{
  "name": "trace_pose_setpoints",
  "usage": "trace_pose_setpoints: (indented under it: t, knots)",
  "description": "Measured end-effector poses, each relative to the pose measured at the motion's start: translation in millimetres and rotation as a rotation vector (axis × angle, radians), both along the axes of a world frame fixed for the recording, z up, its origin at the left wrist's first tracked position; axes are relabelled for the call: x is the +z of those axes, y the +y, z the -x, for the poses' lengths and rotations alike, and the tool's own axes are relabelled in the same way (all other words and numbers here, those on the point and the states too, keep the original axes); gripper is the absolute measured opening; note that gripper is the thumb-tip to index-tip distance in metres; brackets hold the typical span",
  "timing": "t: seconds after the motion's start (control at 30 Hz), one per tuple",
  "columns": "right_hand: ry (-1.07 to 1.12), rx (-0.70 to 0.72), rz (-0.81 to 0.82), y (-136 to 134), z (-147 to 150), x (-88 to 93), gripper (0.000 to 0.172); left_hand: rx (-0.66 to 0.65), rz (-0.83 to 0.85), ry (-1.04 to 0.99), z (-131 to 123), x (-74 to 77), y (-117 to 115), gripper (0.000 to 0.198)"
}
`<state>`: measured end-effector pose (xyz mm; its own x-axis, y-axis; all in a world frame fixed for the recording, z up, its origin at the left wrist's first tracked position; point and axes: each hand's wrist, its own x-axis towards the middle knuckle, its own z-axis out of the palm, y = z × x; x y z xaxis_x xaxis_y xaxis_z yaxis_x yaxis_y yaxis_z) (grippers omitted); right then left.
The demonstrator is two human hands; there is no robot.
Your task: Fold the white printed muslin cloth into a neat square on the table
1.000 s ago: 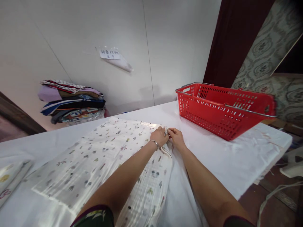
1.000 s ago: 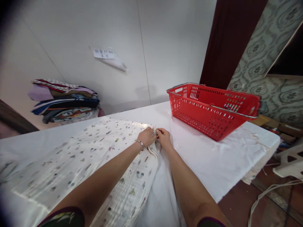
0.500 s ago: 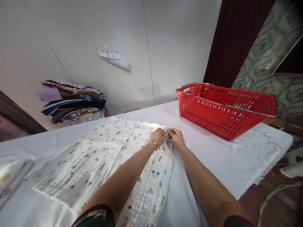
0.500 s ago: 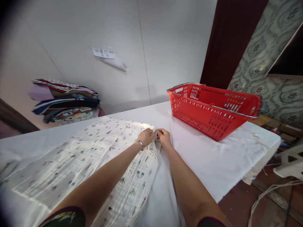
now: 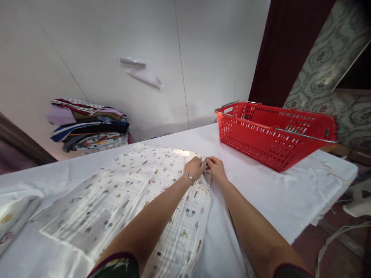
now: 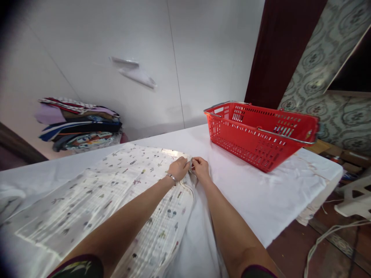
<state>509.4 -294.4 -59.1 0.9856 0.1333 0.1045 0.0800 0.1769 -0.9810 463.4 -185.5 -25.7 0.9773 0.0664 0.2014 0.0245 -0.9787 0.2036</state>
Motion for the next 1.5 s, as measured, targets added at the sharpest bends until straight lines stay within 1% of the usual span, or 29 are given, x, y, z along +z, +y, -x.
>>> trace_pose_setpoints:
  t: [0.2, 0.33, 0.47, 0.6, 0.87, 0.97, 1.1, 1.17, 1.33, 1.5]
  knots:
    - [-0.023, 0.004, -0.023, -1, 1, 0.9, 0.021, -0.028, -0.052, 0.026, 1, 5.1, -4, 0.024]
    - [-0.03, 0.03, -0.033, -2, 3, 1.7, 0.022, -0.014, -0.055, 0.019, 0, 4.2, -5, 0.025]
    - [-0.022, 0.066, -0.044, -3, 3, 0.7, 0.024, -0.017, -0.026, 0.029, -3, 0.4, -2, 0.027]
    - [-0.012, 0.082, -0.053, -4, 0, -3.0, 0.024, -0.07, 0.02, 0.032, -4, -2.1, 2, 0.031]
    - [0.001, 0.1, -0.053, -4, -2, -6.6, 0.024, -0.105, 0.082, 0.043, -3, -2.1, 5, 0.031]
    - [-0.003, 0.083, -0.066, -4, -1, -5.4, 0.023, -0.082, 0.119, 0.056, -5, -2.1, 6, 0.033]
    - [-0.017, 0.071, -0.08, -4, 0, -3.1, 0.023, 0.01, 0.128, 0.053, -7, 0.9, 5, 0.038]
    - [-0.026, 0.075, -0.076, -3, 0, -2.7, 0.023, 0.04, 0.106, 0.048, -6, 4.5, 1, 0.037]
    - [-0.046, 0.084, -0.058, -4, 1, -3.1, 0.024, 0.016, -0.057, 0.096, -3, 14.8, -11, 0.033]
    - [-0.053, 0.091, -0.024, -4, 2, -2.4, 0.03, 0.013, -0.087, 0.126, -5, 16.7, -13, 0.031]
